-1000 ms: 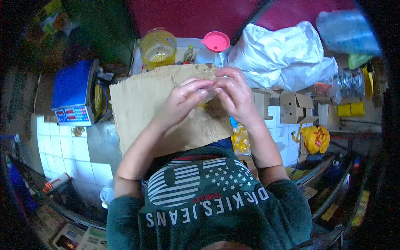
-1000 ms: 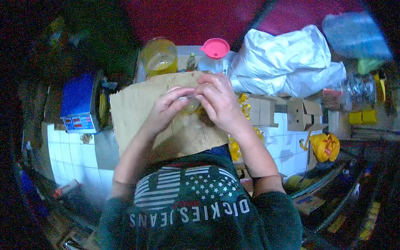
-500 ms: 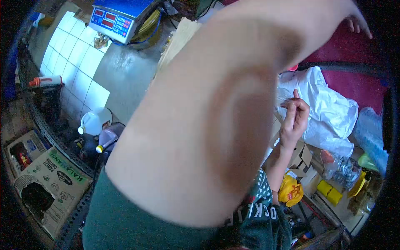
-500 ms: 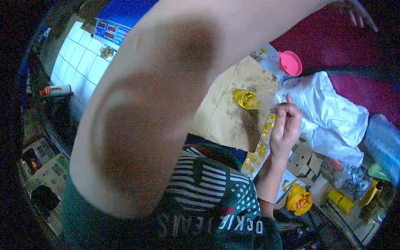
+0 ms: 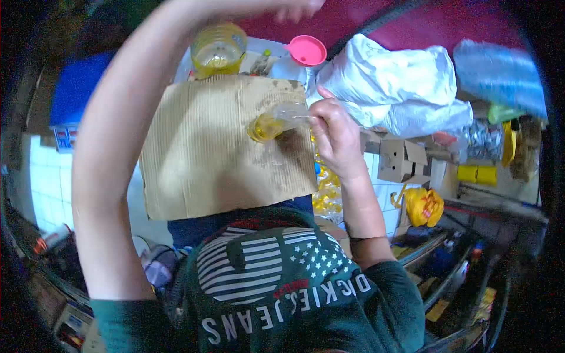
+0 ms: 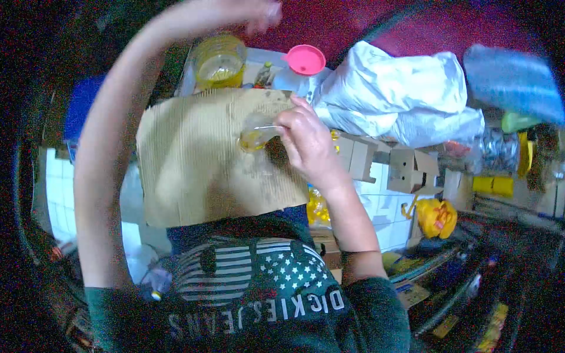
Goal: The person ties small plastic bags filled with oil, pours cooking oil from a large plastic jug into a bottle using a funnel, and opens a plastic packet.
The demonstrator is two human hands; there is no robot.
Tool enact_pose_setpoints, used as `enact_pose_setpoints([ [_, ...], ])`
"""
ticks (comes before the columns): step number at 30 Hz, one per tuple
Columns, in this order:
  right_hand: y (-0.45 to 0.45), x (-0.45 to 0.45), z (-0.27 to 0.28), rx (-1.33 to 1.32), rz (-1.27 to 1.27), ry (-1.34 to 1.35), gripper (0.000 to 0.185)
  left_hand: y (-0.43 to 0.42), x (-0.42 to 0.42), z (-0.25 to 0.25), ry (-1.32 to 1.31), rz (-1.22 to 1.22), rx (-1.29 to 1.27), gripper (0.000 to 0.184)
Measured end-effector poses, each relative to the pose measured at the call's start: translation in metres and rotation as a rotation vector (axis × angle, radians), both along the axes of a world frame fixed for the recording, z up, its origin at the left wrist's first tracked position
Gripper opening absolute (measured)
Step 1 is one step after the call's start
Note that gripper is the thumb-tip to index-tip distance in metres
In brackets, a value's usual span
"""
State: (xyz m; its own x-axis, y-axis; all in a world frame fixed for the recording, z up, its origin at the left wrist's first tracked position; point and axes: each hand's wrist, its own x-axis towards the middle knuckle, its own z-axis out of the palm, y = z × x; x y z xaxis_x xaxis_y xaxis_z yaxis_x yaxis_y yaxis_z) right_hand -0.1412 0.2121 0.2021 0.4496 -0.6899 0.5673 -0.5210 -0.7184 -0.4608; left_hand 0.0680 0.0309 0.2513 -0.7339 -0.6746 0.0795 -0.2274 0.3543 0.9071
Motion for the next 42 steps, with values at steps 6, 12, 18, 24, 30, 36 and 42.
enact_pose_setpoints([
  [6, -0.012, -0.002, 0.004, -0.087, 0.036, 0.069, 0.02, 0.102, 0.007, -0.024, -0.062, -0.169, 0.083, 0.035],
  [12, -0.013, -0.001, 0.003, -0.102, 0.048, 0.085, 0.021, 0.108, 0.01, -0.015, -0.124, -0.159, -0.083, 0.02],
  [18, -0.009, -0.004, 0.007, -0.202, 0.029, 0.073, 0.018, 0.117, 0.003, -0.007, -0.2, 0.046, -0.279, 0.015],
  [24, 0.0, -0.01, 0.018, -0.217, 0.049, 0.057, 0.017, 0.131, 0.0, 0.001, -0.209, 0.227, -0.61, 0.013],
  [30, 0.006, -0.018, 0.021, -0.122, 0.026, 0.142, 0.018, 0.148, -0.002, -0.008, -0.214, 0.275, -0.755, 0.01],
  [36, 0.01, -0.02, 0.011, -0.068, 0.004, 0.056, 0.029, 0.146, -0.002, -0.009, -0.193, 0.223, -0.65, 0.015],
  [42, 0.011, 0.001, -0.005, 0.238, -0.1, -0.025, 0.089, 0.141, -0.001, -0.013, -0.21, 0.184, -0.583, 0.02],
])
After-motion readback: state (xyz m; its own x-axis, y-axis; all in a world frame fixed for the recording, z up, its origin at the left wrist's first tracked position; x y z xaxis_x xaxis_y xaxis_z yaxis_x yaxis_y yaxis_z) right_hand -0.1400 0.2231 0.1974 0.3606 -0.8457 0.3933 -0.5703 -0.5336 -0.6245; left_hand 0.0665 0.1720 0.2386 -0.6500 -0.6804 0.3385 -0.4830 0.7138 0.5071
